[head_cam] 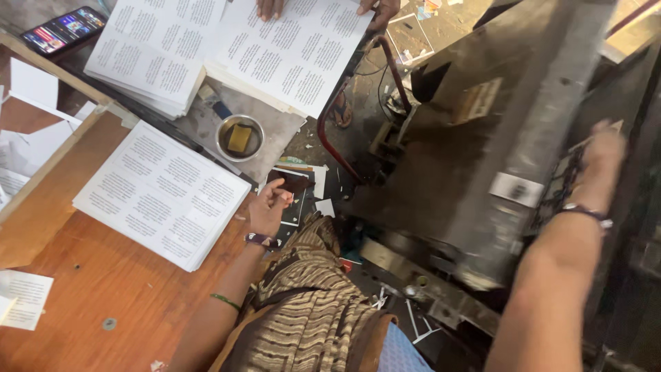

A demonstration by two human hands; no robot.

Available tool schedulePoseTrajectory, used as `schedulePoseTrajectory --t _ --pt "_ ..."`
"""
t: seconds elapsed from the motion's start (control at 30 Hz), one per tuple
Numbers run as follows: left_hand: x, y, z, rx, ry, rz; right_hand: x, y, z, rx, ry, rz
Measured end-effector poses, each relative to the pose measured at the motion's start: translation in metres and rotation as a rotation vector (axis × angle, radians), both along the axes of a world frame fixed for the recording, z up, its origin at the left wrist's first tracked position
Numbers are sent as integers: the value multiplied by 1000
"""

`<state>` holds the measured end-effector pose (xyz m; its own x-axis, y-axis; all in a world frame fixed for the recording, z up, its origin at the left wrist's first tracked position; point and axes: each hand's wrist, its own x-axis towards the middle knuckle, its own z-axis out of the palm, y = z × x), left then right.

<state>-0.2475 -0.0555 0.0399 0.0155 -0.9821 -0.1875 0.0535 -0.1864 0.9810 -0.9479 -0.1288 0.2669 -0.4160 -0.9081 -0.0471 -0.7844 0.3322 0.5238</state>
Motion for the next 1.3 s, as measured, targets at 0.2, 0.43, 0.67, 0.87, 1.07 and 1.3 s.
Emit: schedulePoseTrajectory --t 0.2,0.43,0.67,0.87,1.07,1.3 --pt "1 -2 -2 4 13 -29 111 -14 -154 -479 -793 20" --pt "-19 -42 25 -130 -116 -24 378 23 -166 -413 -749 214" --pt "62 -27 43 -209 167 467 599 117 -75 -299 -1024 791" --pt "195 41 18 -298 429 801 647 116 -88 -102 -1189 1027" --pt "238 40 13 -40 91 1008 681 100 -155 256 -1167 922" --pt "229 45 34 125 -284 1012 696 94 -181 222 -997 971"
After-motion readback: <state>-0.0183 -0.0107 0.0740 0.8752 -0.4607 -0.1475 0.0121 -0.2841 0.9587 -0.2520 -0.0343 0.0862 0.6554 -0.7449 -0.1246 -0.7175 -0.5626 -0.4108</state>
